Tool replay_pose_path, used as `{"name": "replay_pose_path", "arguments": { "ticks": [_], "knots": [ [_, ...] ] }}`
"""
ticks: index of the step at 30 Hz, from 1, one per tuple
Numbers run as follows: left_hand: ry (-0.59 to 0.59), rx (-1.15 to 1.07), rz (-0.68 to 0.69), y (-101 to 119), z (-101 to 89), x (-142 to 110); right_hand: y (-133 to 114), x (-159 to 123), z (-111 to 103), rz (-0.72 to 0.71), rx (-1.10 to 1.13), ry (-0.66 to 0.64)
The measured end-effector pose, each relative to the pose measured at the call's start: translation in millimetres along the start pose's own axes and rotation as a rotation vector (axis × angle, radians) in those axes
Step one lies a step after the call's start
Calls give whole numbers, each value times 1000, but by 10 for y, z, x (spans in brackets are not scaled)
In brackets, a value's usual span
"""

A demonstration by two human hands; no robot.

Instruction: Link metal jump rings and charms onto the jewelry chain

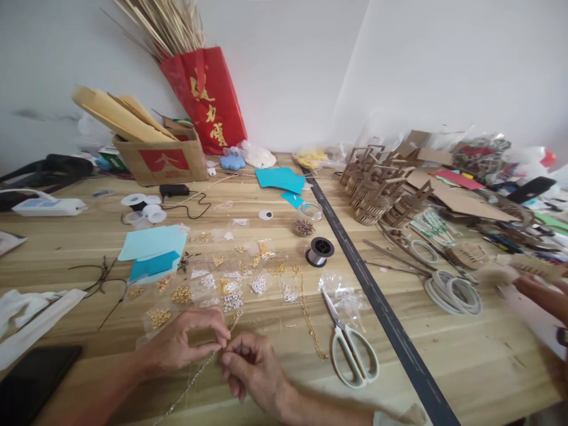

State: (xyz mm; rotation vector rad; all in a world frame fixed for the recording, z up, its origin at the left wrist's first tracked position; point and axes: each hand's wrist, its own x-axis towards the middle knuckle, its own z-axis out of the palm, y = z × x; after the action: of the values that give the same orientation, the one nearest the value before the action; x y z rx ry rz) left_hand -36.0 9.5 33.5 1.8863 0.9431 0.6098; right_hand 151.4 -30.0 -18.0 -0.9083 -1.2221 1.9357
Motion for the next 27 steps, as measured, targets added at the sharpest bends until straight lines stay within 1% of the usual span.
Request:
{"name": "replay_pose_path", "arguments": {
  "ticks": [3,5,6,7,8,10,12,14,16,20,27],
  "knots": [
    [-38,-84,-23,-22,-21,-2,-7,-31,19,-7,-64,-11],
    [-52,-138,-36,-50,-37,-1,-34,-55,36,-67,-150,8],
    [-52,-163,-44,-66,-44,-1,-56,-67,42,-123,-219,26],
    [-42,-189,-51,-82,-49,1,-81,-77,46,-221,-323,56],
    [-27,-215,-59,-97,-52,3,-108,-86,47,-325,-437,51],
    [13,-252,-80,-125,-51,10,-154,-99,40,-461,-596,-12],
    [43,-265,-101,-155,-40,20,-177,-105,26,-537,-690,-91],
    [66,-271,-115,-190,-22,29,-178,-105,13,-565,-749,-140],
    [99,-282,-122,-227,-5,35,-166,-103,3,-569,-790,-154],
    [156,-302,-113,-276,8,43,-146,-91,-8,-583,-804,-149],
    [215,-341,-127,-270,3,63,-120,-84,-32,-590,-826,-142]
  ]
}}
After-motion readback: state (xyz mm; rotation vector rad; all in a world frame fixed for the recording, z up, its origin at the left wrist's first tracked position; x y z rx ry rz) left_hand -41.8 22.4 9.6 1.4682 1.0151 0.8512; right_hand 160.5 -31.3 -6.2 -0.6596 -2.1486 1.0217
